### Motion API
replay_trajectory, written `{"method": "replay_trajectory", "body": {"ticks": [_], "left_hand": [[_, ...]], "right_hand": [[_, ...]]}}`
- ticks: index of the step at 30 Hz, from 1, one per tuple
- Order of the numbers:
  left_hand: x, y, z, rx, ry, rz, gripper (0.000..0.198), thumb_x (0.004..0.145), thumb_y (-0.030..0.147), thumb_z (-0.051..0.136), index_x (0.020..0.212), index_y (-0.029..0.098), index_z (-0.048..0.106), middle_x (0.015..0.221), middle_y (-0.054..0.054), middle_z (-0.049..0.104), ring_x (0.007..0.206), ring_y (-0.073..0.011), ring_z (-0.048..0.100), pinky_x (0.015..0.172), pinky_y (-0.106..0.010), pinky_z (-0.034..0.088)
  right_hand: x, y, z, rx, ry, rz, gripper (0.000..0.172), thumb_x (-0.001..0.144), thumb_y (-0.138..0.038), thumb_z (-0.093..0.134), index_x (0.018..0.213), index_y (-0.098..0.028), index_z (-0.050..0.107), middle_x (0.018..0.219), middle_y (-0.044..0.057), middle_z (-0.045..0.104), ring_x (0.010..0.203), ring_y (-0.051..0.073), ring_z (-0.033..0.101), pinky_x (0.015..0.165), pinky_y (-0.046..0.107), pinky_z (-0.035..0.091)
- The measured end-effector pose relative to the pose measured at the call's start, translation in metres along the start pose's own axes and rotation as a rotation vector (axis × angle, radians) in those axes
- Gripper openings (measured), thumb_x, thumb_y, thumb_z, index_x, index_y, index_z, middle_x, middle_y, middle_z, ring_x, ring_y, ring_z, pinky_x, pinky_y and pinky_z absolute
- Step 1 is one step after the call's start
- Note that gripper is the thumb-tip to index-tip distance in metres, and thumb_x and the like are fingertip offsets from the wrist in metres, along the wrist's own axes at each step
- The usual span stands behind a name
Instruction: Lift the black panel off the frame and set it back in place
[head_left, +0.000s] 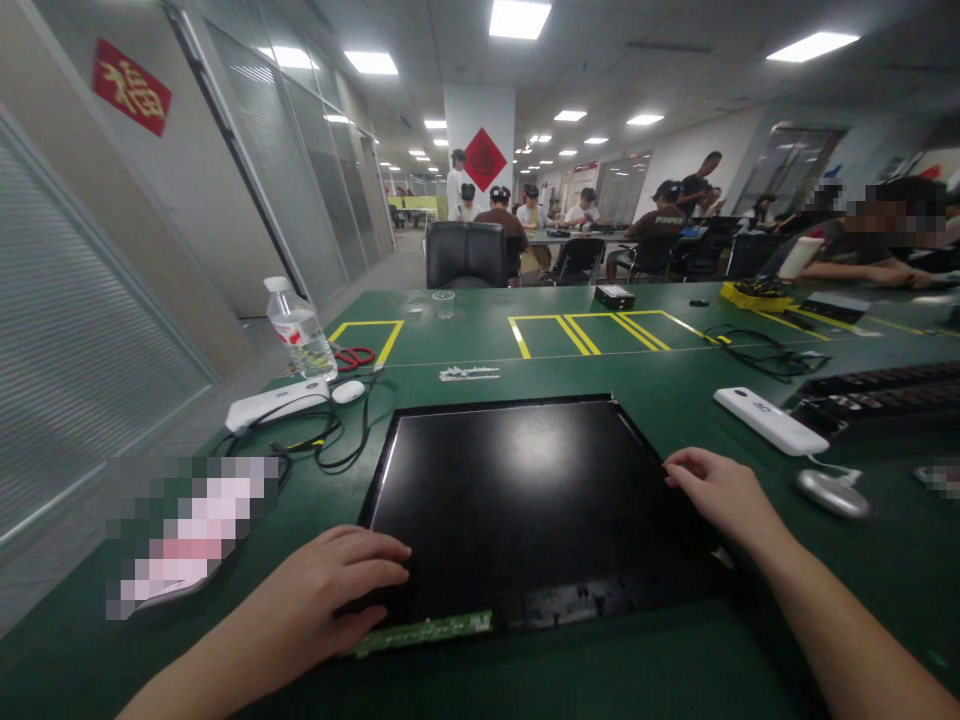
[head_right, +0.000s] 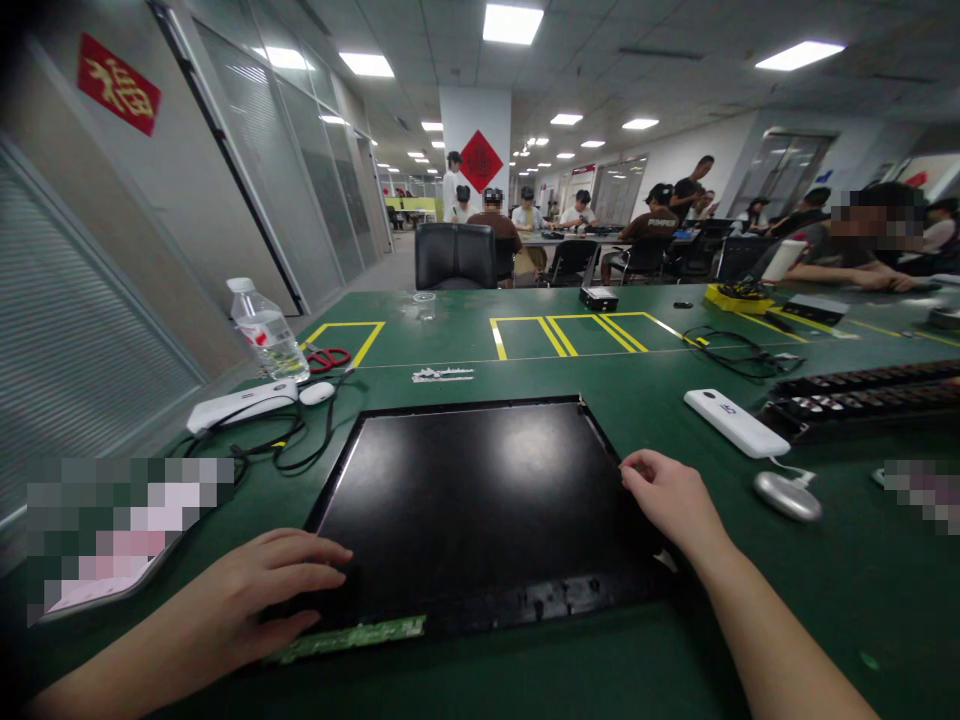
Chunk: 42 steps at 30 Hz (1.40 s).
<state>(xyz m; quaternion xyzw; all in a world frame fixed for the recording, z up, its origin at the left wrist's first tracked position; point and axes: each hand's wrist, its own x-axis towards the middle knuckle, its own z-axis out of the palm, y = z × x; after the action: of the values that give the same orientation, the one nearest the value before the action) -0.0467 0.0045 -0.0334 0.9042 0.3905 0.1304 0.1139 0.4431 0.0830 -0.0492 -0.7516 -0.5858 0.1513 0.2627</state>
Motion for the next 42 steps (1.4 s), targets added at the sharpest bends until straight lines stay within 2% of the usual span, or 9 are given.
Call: {"method": "replay_trajectory", "body": {"ticks": [7,18,23,42], "left_hand": [[0.0015,0.0029,0.0013,0.023,-0.042,-0.018,0.036,0.084,0.014,0.060,0.112,0.033,0.070,0.104,0.000,0.078,0.083,-0.0183,0.073,0.073,-0.025,0.053],[0.0004,0.0034,0.0031,-0.041,-0.027,-0.014,0.033,0.086,0.013,0.058,0.111,0.031,0.068,0.090,0.002,0.078,0.073,-0.0152,0.074,0.063,-0.021,0.050],[-0.0017,0.0011,0.0073,-0.028,-0.053,-0.025,0.034,0.085,0.010,0.058,0.113,0.029,0.067,0.089,0.002,0.078,0.073,-0.0150,0.074,0.061,-0.020,0.048],[0.0015,0.0034,0.0027,-0.058,-0.083,0.000,0.030,0.092,0.013,0.054,0.114,0.029,0.066,0.092,-0.001,0.077,0.076,-0.0163,0.073,0.066,-0.022,0.048]], "right_hand": [[-0.0007,-0.0023,-0.0017,-0.010,-0.024,0.028,0.029,0.073,-0.043,0.052,0.082,-0.026,0.073,0.072,0.001,0.075,0.074,0.024,0.068,0.069,0.036,0.045],[0.0001,-0.0014,-0.0005,-0.005,-0.017,0.020,0.028,0.073,-0.042,0.052,0.081,-0.026,0.074,0.071,0.002,0.074,0.070,0.023,0.066,0.062,0.034,0.045],[-0.0007,-0.0013,-0.0003,-0.016,-0.010,0.008,0.027,0.073,-0.041,0.053,0.081,-0.026,0.074,0.071,0.002,0.074,0.071,0.023,0.067,0.065,0.034,0.046],[0.0019,0.0012,0.0019,-0.042,-0.020,0.015,0.025,0.075,-0.039,0.054,0.083,-0.026,0.074,0.073,0.002,0.075,0.071,0.022,0.066,0.064,0.033,0.045]]}}
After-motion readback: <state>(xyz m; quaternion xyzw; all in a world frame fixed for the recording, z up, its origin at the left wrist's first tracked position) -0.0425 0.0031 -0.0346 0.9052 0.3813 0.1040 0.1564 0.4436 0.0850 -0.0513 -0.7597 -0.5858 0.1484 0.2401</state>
